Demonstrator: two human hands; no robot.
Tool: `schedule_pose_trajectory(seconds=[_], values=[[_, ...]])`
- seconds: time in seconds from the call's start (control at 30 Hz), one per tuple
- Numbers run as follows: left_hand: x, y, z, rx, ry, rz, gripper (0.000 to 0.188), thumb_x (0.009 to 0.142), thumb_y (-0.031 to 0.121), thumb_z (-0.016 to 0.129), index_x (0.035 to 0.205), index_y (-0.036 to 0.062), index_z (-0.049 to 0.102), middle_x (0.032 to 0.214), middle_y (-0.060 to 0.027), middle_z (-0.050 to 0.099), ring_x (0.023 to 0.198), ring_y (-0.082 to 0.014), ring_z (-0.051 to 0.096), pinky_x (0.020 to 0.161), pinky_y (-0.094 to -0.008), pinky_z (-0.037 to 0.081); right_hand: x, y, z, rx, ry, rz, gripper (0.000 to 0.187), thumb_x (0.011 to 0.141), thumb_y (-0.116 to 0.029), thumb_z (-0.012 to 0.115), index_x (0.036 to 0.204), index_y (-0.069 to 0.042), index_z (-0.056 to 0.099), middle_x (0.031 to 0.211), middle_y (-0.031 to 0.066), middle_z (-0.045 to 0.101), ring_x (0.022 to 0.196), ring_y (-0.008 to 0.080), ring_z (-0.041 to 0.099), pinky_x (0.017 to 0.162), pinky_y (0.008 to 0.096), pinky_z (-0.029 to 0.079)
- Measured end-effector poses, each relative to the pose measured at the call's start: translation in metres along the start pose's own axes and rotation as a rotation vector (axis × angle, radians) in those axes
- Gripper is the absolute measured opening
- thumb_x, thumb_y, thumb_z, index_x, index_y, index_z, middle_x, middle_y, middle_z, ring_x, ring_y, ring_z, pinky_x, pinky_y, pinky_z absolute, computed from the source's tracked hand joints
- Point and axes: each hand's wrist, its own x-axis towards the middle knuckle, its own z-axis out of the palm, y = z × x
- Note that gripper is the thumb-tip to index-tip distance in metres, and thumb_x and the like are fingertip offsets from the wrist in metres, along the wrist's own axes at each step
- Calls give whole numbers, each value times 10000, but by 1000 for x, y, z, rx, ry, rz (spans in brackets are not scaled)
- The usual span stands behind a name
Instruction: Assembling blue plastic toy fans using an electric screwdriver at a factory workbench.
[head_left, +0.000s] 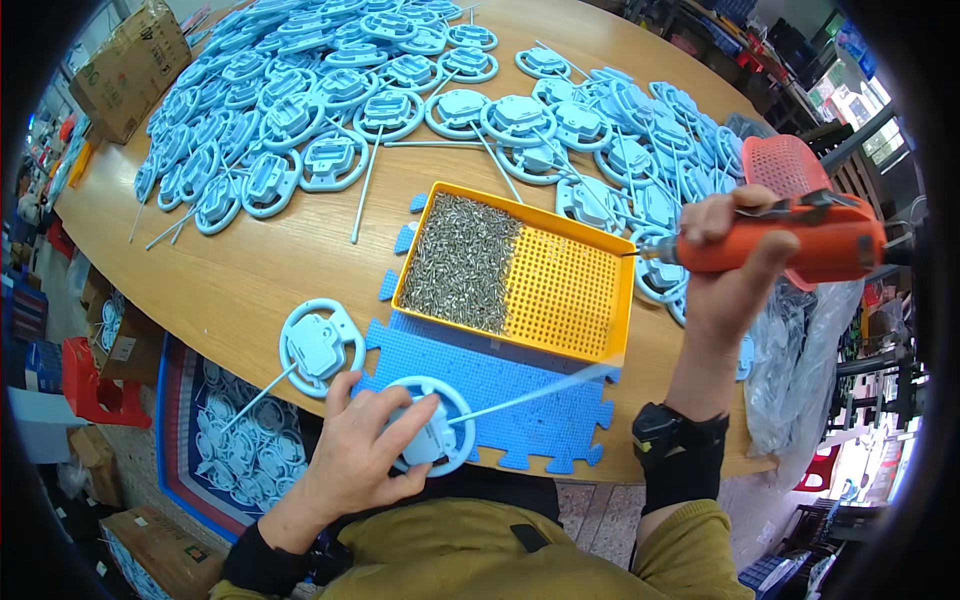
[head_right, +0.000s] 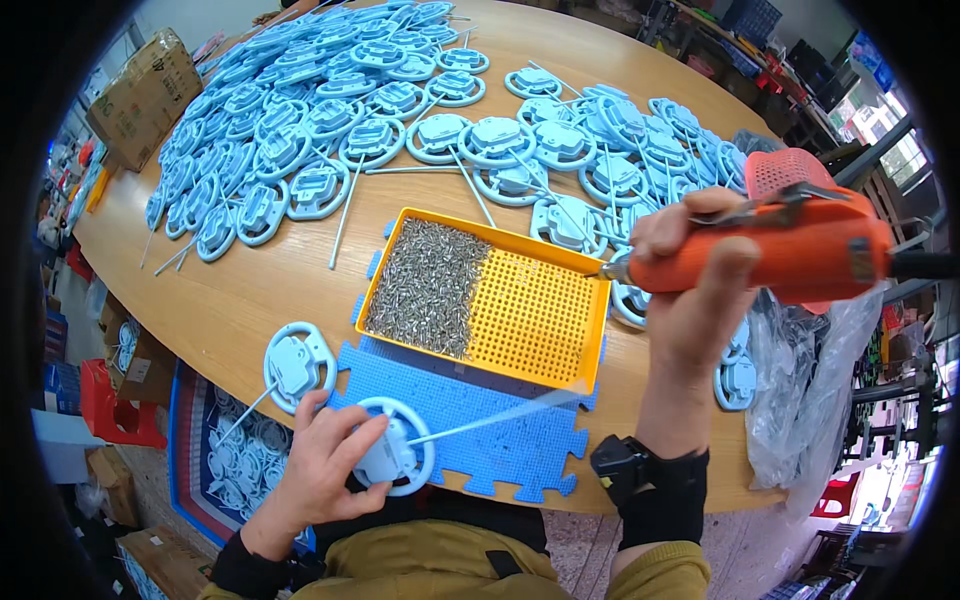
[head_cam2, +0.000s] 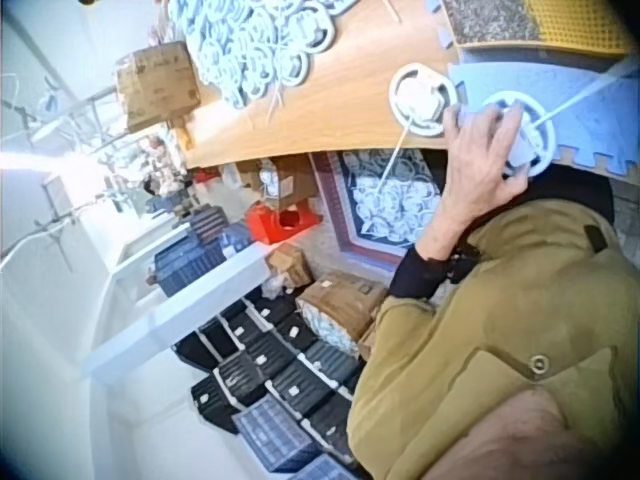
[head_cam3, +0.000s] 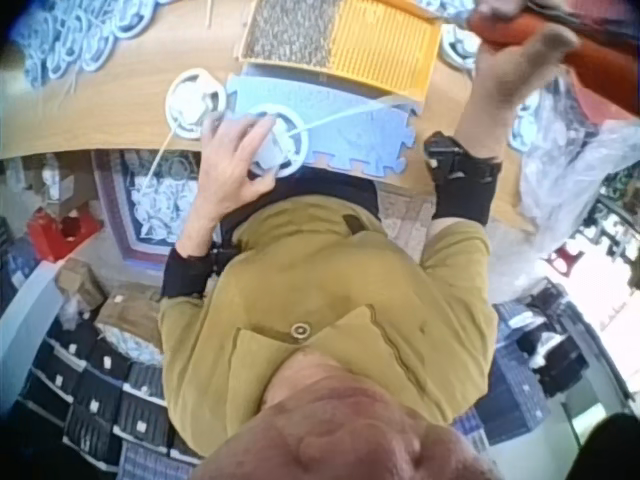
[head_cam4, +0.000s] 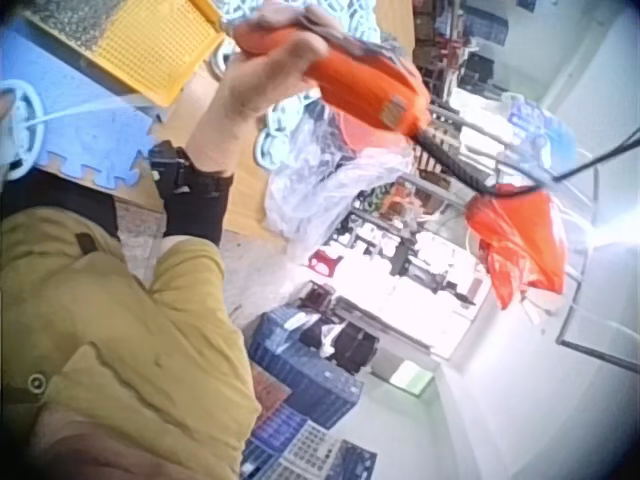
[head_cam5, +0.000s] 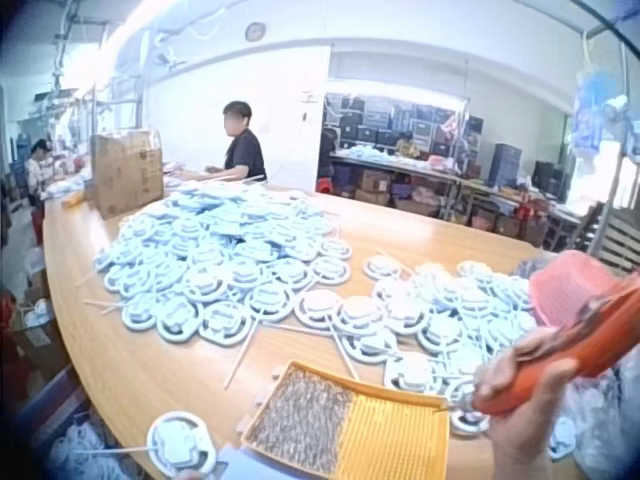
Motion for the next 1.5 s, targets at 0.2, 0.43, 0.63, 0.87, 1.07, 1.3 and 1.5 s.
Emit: schedule_pose_trajectory(seconds=[0.2,0.43,0.63,0.87,1.07,1.3,1.5], values=[[40,4,15,-33,-66,209,633,650,215,732,1237,99,525,1108,-93,541,977,-272,532,977,-527,302,-25,-44,35,156,-90,28,640,745,-688,586,994,-99,567,685,-17,463,608,123,454,616,280,355],[42,12,18,-19,184,149,552,667,280,763,1151,96,572,1158,-107,518,1055,-292,508,1012,-545,270,-30,9,26,12,-34,-13,523,814,-526,645,999,-57,504,702,32,509,635,157,493,618,319,418],[24,13,35,57,63,-110,716,632,371,790,1219,73,511,1198,-148,489,1116,-329,474,996,-614,233,-9,58,16,112,46,-9,306,839,-260,686,938,-38,501,667,51,546,577,159,538,547,290,462],[29,12,34,-14,138,-93,649,651,373,778,1171,59,550,1153,-128,525,1081,-318,498,1000,-571,241,-2,59,20,56,25,24,408,827,-376,690,963,-39,506,681,53,540,601,164,534,573,308,455],[81,20,22,52,345,82,444,685,300,752,1039,65,620,1037,-75,553,1012,-275,510,995,-501,275,-3,6,40,275,-58,-32,427,825,-389,697,984,-34,518,686,55,549,617,170,545,563,303,458],[75,27,33,59,232,64,421,695,294,745,1027,66,621,1024,-68,547,1040,-266,490,995,-534,255,-8,51,10,-34,-9,40,413,830,-399,687,964,-51,510,701,41,534,620,148,525,604,313,457],[40,27,41,73,207,-107,554,688,407,745,1088,54,597,1056,-99,524,1032,-288,483,993,-575,223,-6,60,7,-28,24,55,396,832,-378,686,963,-49,511,687,47,540,603,150,530,559,300,456]])
